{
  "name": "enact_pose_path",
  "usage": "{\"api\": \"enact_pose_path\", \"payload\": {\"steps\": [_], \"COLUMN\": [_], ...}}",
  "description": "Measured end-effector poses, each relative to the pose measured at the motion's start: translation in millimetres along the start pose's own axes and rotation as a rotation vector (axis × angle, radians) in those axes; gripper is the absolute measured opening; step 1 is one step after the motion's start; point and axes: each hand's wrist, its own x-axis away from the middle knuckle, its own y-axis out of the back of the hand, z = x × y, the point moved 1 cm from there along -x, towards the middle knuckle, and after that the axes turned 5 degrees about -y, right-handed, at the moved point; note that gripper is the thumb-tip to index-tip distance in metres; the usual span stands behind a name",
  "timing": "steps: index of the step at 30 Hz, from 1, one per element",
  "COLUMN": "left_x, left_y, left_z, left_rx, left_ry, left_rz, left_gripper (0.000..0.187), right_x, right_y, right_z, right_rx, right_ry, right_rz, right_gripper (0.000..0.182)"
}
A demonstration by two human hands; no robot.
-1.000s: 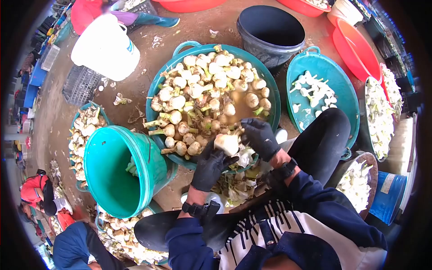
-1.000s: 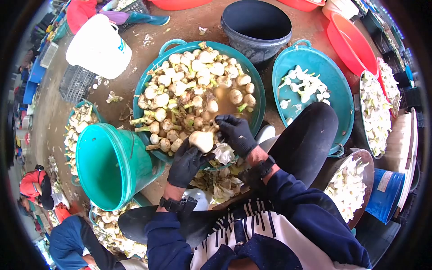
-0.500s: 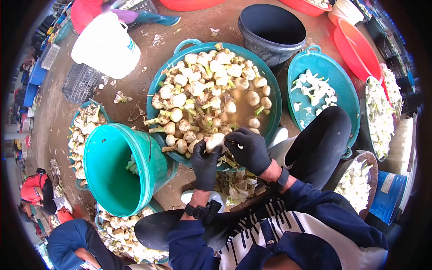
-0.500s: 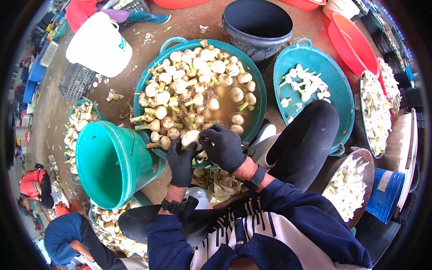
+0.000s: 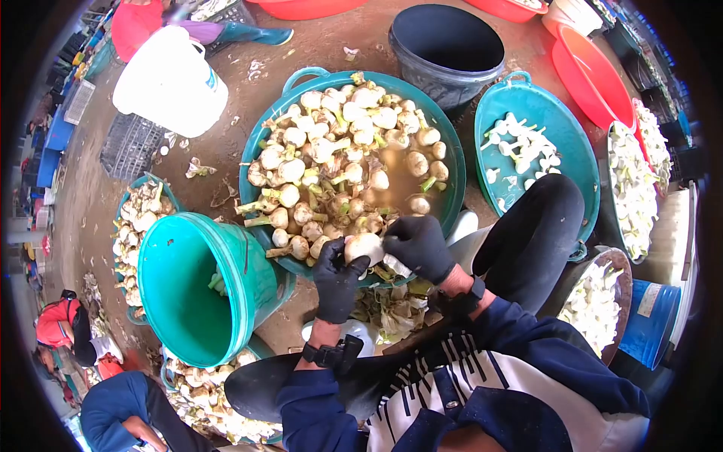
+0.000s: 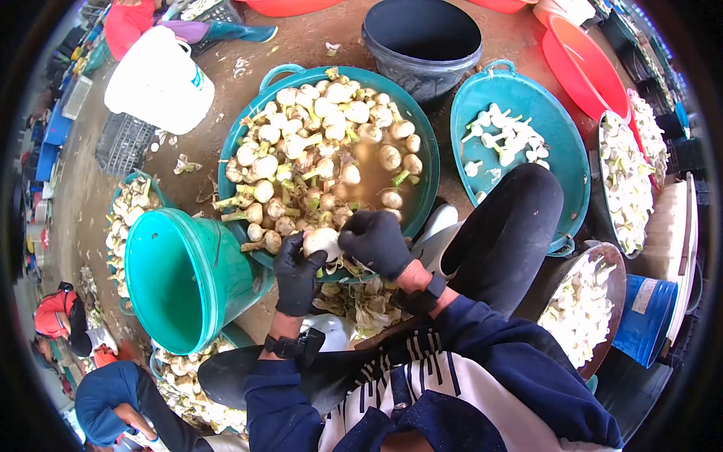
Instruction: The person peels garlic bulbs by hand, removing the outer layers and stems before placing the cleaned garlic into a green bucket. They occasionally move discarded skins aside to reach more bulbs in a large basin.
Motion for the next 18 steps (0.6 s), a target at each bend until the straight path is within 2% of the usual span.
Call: {"api": "enact_pose_path", "payload": {"steps": [2, 4, 7, 9, 13, 14, 18], "left_x": [0.8, 1.4, 1.7, 2.6, -1.2, -1.8, 1.5], "left_y": [1.8, 2.7, 1.2, -1.1, -1.5, -2.2, -6.5], "left_z": [-8.8, -15.3, -16.7, -15.5, -6.1, -4.4, -7.2], "left_rx": [0.127, 0.204, 0.297, 0.416, 0.229, 0.148, -0.107], "left_ry": [0.033, 0.081, 0.164, 0.216, 0.092, 0.067, -0.025], "left_rz": [0.083, 0.130, 0.112, 0.072, 0.063, 0.040, -0.015], "left_gripper": [0.040, 0.041, 0.041, 0.040, 0.041, 0.042, 0.043], "right_x": [-8.0, -17.3, -21.4, -18.4, -2.2, 1.0, 10.3], "right_y": [9.6, 15.5, 25.9, 26.0, 26.5, 23.2, 12.2], "right_z": [-11.0, -34.4, -42.1, -39.1, 4.6, 11.5, 18.5], "right_rx": [-0.169, -0.035, 0.261, 0.113, 0.018, 0.048, 0.195], "right_ry": [-0.172, -0.134, 0.075, 0.162, 0.303, 0.407, 0.435], "right_rz": [-0.009, -0.111, -0.090, -0.093, 0.062, 0.056, 0.011], "right_gripper": [0.022, 0.018, 0.014, 0.014, 0.018, 0.019, 0.016]}}
